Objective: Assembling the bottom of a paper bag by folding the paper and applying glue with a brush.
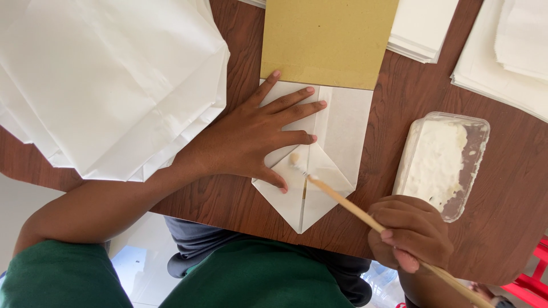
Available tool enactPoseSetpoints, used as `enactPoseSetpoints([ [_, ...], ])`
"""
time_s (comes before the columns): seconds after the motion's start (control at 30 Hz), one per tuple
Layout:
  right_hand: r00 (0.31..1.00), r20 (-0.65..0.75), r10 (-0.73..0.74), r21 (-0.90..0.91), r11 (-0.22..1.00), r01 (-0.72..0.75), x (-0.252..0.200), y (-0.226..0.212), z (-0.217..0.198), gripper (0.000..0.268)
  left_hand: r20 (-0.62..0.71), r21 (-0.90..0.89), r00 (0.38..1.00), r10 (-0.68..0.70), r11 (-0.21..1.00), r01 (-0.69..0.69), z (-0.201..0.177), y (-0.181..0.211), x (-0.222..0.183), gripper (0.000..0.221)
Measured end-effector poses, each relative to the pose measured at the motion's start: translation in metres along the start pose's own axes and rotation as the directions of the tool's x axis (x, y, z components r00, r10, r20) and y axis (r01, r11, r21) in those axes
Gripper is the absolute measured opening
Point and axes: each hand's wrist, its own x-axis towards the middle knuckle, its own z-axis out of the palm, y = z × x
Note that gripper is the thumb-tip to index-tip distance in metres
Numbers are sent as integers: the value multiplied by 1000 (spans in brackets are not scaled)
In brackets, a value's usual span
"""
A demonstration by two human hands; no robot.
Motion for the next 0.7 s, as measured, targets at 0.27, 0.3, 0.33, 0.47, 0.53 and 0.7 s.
enactPoseSetpoints([
  [0.27, 904, -422, -74, -182, 983, -5, 1, 6, 18, 40, 9, 7, 1000, -12, 1000, 11, -1, 1, 1, 84],
  [0.3, 958, -284, -37, -207, 978, -24, 0, 4, 12, 35, 13, 6, 1000, -13, 1000, 13, -1, 2, 1, 83],
  [0.33, 957, -286, -36, -211, 977, -26, 1, 3, 6, 35, 14, 6, 1000, -9, 1000, 9, -1, 2, 1, 83],
  [0.47, 986, -169, 8, 11, 1000, -6, 4, 0, 15, 47, 11, 26, 1000, -6, 1000, 5, -1, 1, 1, 84],
  [0.53, 923, -385, -4, -13, 1000, -1, 4, 3, 25, 46, 6, 25, 1000, -4, 1000, 4, 0, 0, 1, 84],
  [0.7, 909, -407, -90, -200, 980, 7, -1, 10, 19, 46, -1, -6, 1000, 1, 1000, -1, -1, 0, 1, 84],
])
